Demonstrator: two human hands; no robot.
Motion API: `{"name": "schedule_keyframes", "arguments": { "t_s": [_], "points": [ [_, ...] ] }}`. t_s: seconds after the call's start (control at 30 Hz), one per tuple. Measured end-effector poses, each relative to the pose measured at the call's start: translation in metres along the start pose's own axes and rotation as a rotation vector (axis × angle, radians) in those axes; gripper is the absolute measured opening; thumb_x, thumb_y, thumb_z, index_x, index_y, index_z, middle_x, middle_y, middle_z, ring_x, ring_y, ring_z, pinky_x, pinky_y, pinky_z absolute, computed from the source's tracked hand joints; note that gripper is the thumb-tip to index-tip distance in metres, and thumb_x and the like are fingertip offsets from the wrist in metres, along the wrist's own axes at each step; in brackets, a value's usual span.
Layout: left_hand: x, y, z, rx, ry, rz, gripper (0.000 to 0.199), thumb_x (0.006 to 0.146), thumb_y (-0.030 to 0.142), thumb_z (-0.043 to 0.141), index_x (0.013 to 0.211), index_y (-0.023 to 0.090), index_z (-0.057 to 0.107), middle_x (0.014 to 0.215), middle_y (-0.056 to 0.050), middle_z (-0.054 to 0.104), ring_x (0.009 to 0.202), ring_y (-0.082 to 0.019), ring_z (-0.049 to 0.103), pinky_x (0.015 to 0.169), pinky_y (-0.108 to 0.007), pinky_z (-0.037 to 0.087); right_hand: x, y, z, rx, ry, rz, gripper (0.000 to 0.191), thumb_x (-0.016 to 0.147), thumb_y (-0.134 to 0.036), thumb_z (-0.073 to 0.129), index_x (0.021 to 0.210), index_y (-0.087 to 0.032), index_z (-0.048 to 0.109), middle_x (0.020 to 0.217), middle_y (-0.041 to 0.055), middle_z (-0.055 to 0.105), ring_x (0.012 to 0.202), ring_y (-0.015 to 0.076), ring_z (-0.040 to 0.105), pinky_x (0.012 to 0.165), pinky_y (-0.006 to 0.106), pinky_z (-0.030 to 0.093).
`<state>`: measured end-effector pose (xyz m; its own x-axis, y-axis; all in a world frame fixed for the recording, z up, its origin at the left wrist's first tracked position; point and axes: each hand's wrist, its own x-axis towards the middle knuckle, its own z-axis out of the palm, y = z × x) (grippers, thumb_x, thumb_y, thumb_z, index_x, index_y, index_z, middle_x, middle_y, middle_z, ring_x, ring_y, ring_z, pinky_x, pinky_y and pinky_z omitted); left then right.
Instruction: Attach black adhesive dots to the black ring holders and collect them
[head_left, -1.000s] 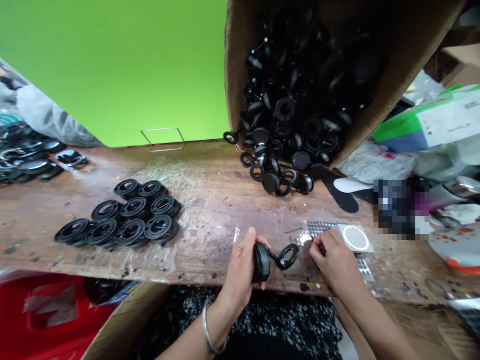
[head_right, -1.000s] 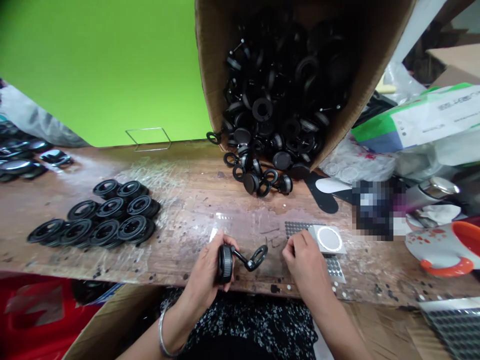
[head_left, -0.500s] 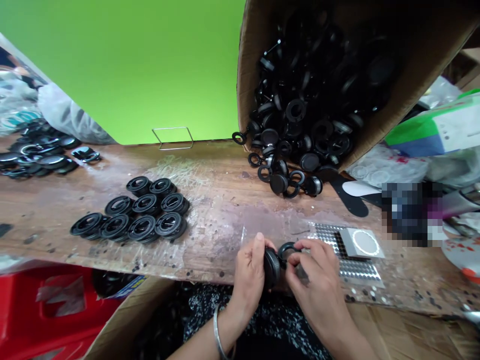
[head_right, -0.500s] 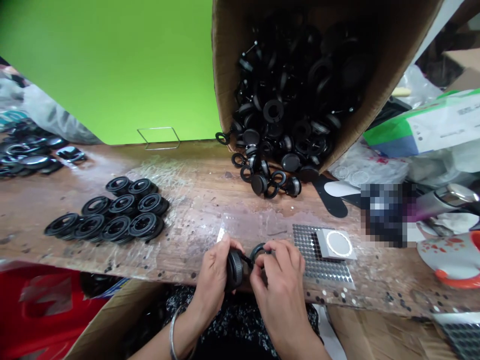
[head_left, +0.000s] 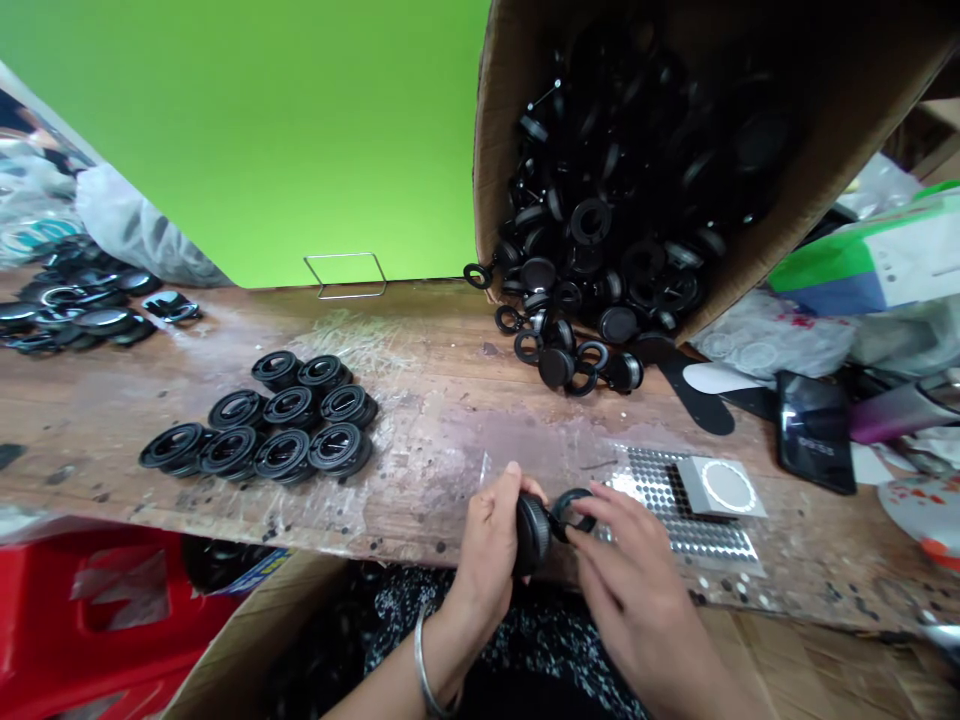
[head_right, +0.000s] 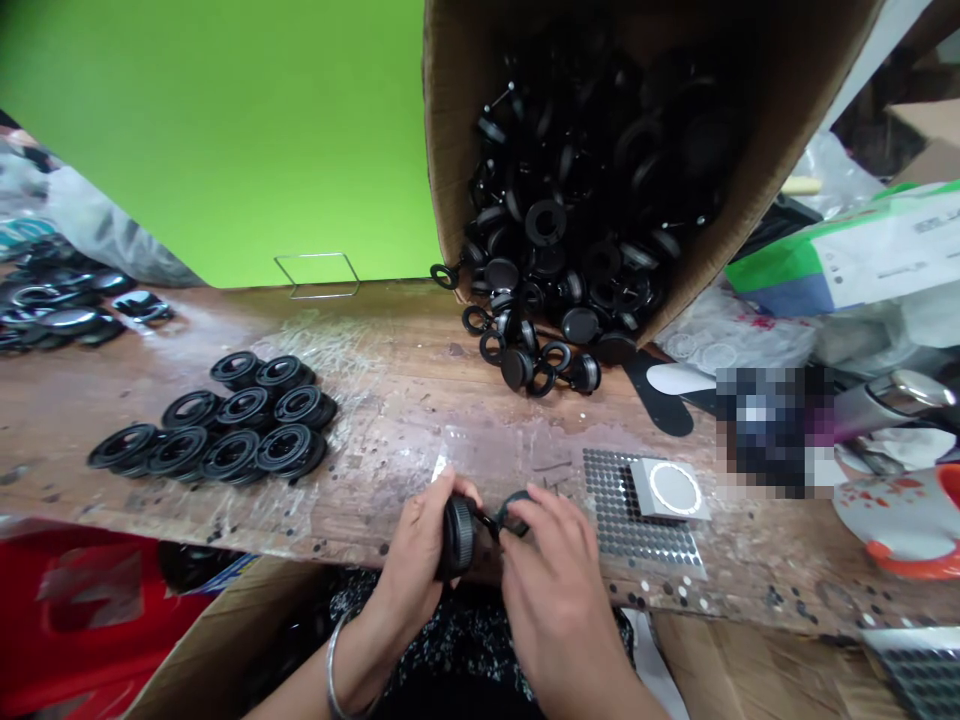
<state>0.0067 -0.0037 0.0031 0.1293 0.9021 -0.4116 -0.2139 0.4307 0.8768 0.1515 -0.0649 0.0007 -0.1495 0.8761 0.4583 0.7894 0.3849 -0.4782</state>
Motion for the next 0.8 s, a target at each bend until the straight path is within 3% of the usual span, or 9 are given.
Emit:
{"name": "schedule_keyframes", "arguments": {
  "t_s": [0.07, 0.17, 0.3, 0.43, 0.53, 0.57, 0.63, 0.7, 0.8],
  "points": [
    [0.0, 0.002, -0.001, -0.131, -0.035, -0.105, 0.048, 0.084, 0.064, 0.049, 0.075, 0.017, 0.058, 0.047, 0.006, 0.045, 0.033, -0.006, 0.031, 0.029, -0.016, 0.023, 0.006, 0.01, -0.013, 0.212, 0.005, 0.164, 0.017, 0.094, -0.016, 0.048, 0.094, -0.022, 0.064, 0.115, 0.0064, 0.06, 0.113, 0.0196, 0.056, 0.094, 0.034, 0.046],
    [0.001, 0.003, -0.003, -0.256, -0.048, -0.164, 0.046, 0.082, 0.064, 0.051, 0.075, 0.018, 0.056, 0.045, 0.007, 0.042, 0.031, -0.006, 0.032, 0.028, -0.015, 0.022, 0.015, 0.021, -0.019, 0.353, 0.053, 0.347, 0.017, 0.097, -0.026, 0.045, 0.092, -0.024, 0.062, 0.11, 0.0032, 0.06, 0.105, 0.0154, 0.058, 0.09, 0.027, 0.045],
    [0.006, 0.003, -0.01, -0.346, -0.051, -0.207, 0.042, 0.085, 0.06, 0.051, 0.078, 0.018, 0.055, 0.045, 0.007, 0.042, 0.031, -0.006, 0.033, 0.028, -0.014, 0.022, 0.025, 0.019, 0.003, 0.482, 0.005, 0.43, 0.021, 0.097, -0.037, 0.044, 0.1, -0.023, 0.06, 0.101, 0.0024, 0.064, 0.098, 0.0159, 0.06, 0.084, 0.026, 0.046],
    [0.006, 0.007, -0.031, -0.341, -0.145, -0.22, 0.05, 0.088, 0.066, 0.039, 0.087, 0.019, 0.056, 0.05, 0.005, 0.045, 0.035, -0.008, 0.039, 0.031, -0.016, 0.026, 0.047, 0.005, 0.033, 0.628, -0.088, 0.479, 0.043, 0.099, -0.047, 0.034, 0.07, -0.02, 0.052, 0.067, -0.0009, 0.055, 0.065, 0.0136, 0.055, 0.064, 0.024, 0.043],
    [0.002, 0.012, -0.063, -0.072, -0.092, 0.052, 0.057, 0.092, 0.066, 0.032, 0.115, 0.02, 0.056, 0.084, -0.005, 0.064, 0.069, -0.015, 0.062, 0.062, -0.027, 0.052, 0.071, -0.01, 0.052, 0.555, -0.026, 0.421, 0.045, 0.098, -0.05, 0.036, 0.064, -0.021, 0.045, 0.061, -0.0027, 0.048, 0.058, 0.0122, 0.048, 0.057, 0.023, 0.038],
    [0.0, 0.012, -0.075, 0.093, -0.044, 0.195, 0.055, 0.091, 0.063, 0.039, 0.124, 0.021, 0.053, 0.103, -0.008, 0.064, 0.091, -0.019, 0.064, 0.081, -0.033, 0.053, 0.08, -0.016, 0.058, 0.481, -0.021, 0.353, 0.044, 0.098, -0.048, 0.035, 0.064, -0.021, 0.043, 0.06, -0.0029, 0.047, 0.058, 0.012, 0.047, 0.057, 0.023, 0.038],
    [-0.001, 0.01, -0.101, 0.475, 0.076, 0.452, 0.061, 0.082, 0.05, 0.064, 0.135, 0.024, 0.048, 0.132, -0.01, 0.052, 0.123, -0.025, 0.048, 0.107, -0.041, 0.038, 0.098, -0.028, 0.072, 0.292, -0.048, 0.177, 0.044, 0.099, -0.045, 0.032, 0.063, -0.022, 0.042, 0.062, -0.0022, 0.047, 0.059, 0.0121, 0.047, 0.058, 0.023, 0.037],
    [0.0, 0.005, -0.123, 0.796, 0.201, 0.581, 0.071, 0.072, 0.033, 0.077, 0.136, 0.025, 0.049, 0.138, -0.01, 0.046, 0.13, -0.029, 0.039, 0.113, -0.046, 0.03, 0.115, -0.042, 0.086, 0.131, -0.118, 0.02, 0.043, 0.1, -0.041, 0.03, 0.065, -0.021, 0.045, 0.068, 0.0005, 0.053, 0.065, 0.0134, 0.05, 0.062, 0.025, 0.038],
    [0.006, -0.003, -0.144, 1.029, 0.312, 0.625, 0.063, 0.073, 0.024, 0.077, 0.131, 0.022, 0.055, 0.129, -0.011, 0.052, 0.122, -0.03, 0.044, 0.107, -0.048, 0.037, 0.139, -0.064, 0.105, 0.043, -0.251, -0.088, 0.039, 0.099, -0.036, 0.033, 0.073, -0.019, 0.056, 0.078, 0.0055, 0.061, 0.072, 0.0168, 0.056, 0.064, 0.027, 0.037]
  ]
}}
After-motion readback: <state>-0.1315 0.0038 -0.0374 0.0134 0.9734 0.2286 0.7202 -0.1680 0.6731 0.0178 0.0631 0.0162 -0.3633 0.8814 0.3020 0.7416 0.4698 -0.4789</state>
